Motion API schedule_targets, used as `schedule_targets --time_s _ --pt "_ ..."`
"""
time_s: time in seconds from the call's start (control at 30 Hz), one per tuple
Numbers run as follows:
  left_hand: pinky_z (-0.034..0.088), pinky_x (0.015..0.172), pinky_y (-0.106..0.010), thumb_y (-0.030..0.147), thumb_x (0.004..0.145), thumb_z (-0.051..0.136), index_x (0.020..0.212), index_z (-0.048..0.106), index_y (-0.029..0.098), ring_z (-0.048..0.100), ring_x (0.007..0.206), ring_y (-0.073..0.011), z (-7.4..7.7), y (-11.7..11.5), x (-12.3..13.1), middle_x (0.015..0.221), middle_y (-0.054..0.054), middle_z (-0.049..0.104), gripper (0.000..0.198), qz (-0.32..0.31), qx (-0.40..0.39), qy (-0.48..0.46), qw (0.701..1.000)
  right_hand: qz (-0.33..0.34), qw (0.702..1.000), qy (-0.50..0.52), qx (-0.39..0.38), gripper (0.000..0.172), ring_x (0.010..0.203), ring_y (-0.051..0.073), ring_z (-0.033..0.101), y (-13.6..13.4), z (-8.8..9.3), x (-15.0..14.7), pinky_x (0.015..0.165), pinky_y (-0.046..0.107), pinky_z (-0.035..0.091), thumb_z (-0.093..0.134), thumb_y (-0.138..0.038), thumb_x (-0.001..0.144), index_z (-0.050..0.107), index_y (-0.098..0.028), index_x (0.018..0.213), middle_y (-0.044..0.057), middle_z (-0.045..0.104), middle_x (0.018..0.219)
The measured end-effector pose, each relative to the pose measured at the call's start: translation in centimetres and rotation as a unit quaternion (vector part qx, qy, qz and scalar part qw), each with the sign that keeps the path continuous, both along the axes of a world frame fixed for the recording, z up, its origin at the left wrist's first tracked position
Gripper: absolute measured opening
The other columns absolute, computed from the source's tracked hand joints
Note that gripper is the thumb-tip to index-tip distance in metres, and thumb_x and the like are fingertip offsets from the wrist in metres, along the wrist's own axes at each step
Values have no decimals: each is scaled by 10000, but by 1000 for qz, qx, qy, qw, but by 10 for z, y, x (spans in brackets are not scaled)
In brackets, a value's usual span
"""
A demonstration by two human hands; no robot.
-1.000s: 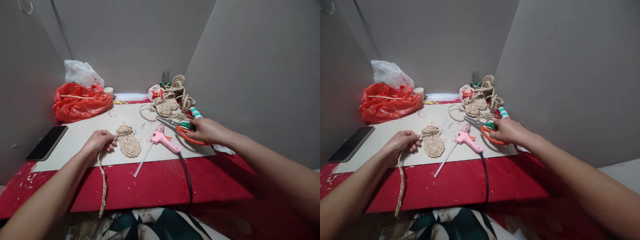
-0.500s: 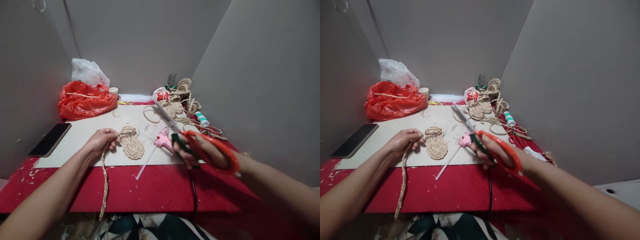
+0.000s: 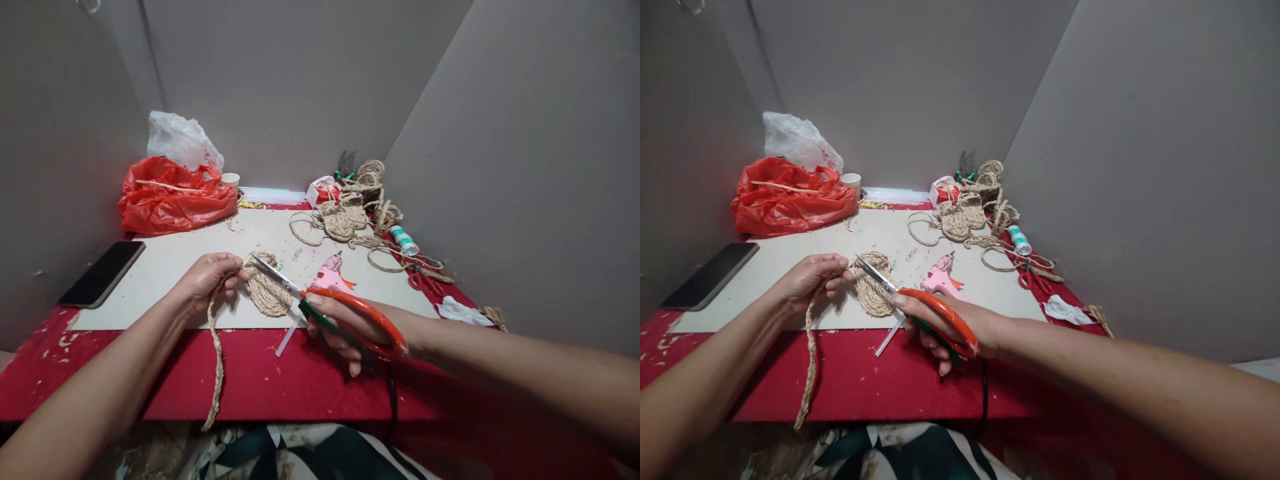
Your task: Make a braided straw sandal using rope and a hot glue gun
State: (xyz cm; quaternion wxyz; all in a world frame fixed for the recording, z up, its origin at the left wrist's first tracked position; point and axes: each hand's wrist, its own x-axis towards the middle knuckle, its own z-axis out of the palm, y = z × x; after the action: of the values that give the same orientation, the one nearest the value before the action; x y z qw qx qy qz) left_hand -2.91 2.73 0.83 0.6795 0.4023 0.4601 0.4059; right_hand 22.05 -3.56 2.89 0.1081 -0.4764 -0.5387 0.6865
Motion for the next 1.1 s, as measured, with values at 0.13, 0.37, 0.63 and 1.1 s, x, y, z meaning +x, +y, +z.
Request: schedule_targets --time_s 0.13,0.37,0.63,1.1 --pt "353 358 -157 101 744 615 679 543 126 392 374 -31 1 -2 3 653 -68 670 100 3 2 -2 1000 8 1000 -11 5 570 337 57 386 4 -6 -8 392 233 518 461 -737 798 517 -170 765 -77 416 432" --pt "350 354 -154 75 752 561 645 560 110 380 374 -26 2 -4 5 658 -78 666 113 9 -9 -7 1000 -13 1000 -7 -19 466 312 55 376 8 -4 -19 332 208 461 572 -638 793 506 -178 747 -86 408 419" --pt "320 343 -146 61 731 570 613 533 113 365 385 -25 2 -4 6 665 -76 663 135 11 -22 -46 999 -2 1000 6 3 474 309 62 389 8 -4 -19 357 220 476 519 -660 821 490 -190 762 -84 425 406" --pt "264 326 -133 61 713 610 592 574 102 341 370 -8 7 -3 6 671 -87 678 132 0 -48 -23 999 20 998 -4 59 484 268 69 407 7 -2 -16 286 160 342 491 -643 843 446 -192 673 -72 433 355"
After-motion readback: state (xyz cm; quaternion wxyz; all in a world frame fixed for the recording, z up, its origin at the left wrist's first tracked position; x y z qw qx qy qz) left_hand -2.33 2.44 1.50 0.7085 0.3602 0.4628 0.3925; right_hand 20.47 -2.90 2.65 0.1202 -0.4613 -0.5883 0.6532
